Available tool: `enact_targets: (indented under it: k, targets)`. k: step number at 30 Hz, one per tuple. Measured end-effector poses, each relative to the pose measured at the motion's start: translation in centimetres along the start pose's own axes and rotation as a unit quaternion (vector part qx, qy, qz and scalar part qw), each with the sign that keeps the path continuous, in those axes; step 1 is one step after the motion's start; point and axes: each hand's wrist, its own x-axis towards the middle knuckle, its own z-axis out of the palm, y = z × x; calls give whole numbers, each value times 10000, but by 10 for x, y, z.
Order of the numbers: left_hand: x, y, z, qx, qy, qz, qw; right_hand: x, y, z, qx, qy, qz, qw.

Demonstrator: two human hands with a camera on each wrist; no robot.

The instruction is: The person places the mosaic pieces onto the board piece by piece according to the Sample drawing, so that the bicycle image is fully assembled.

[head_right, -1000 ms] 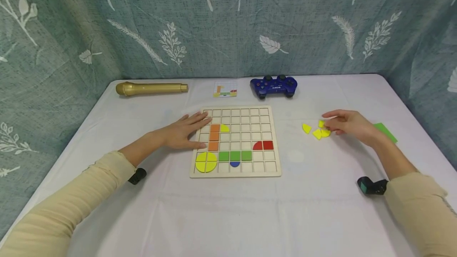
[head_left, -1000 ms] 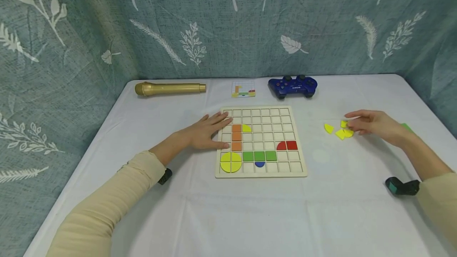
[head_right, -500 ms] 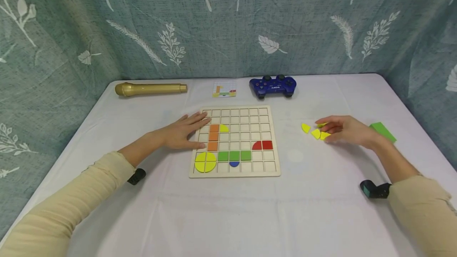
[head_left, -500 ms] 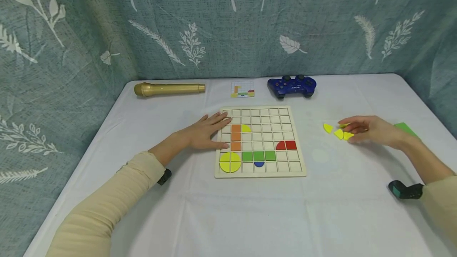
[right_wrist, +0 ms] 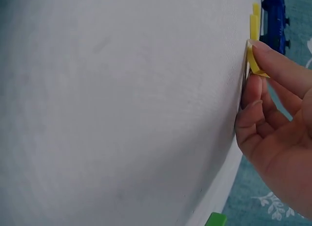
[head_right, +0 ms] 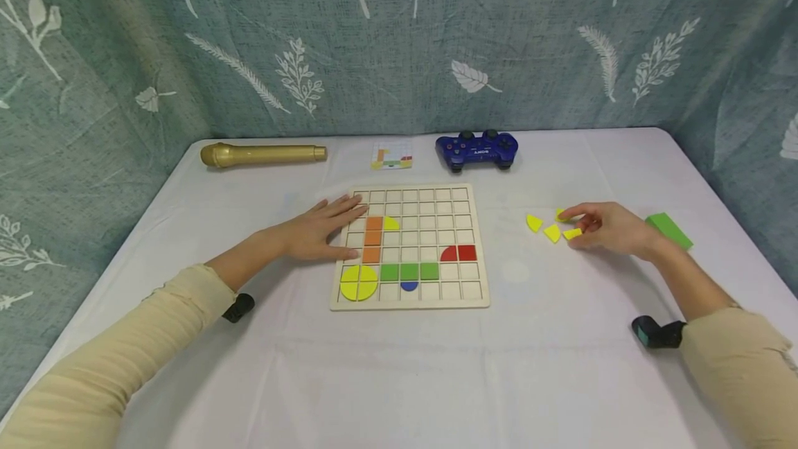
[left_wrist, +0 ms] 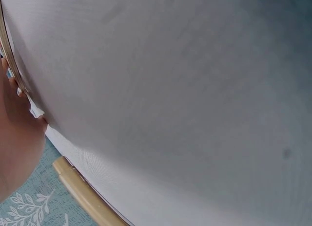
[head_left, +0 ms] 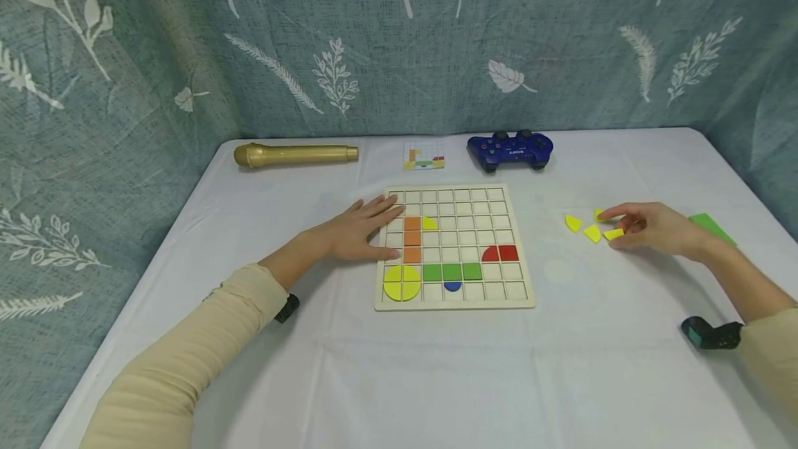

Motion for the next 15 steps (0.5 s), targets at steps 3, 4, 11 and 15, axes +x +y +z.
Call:
enact_targets:
  k: [3, 4, 11, 15]
  targets:
    - [0, 0, 0, 20, 19, 6, 10000, -1, 0, -1, 3, 60, 99, 9999]
    - [0, 0, 0, 26, 25, 6, 10000, -1, 0, -2, 46, 78, 134, 9999]
    - [0, 0, 0, 27, 46, 32, 10000, 0, -4, -4, 711, 99, 589, 9957]
    - [0, 0, 0, 21, 34, 31, 10000, 2, -10, -3, 952, -15, 808, 9922]
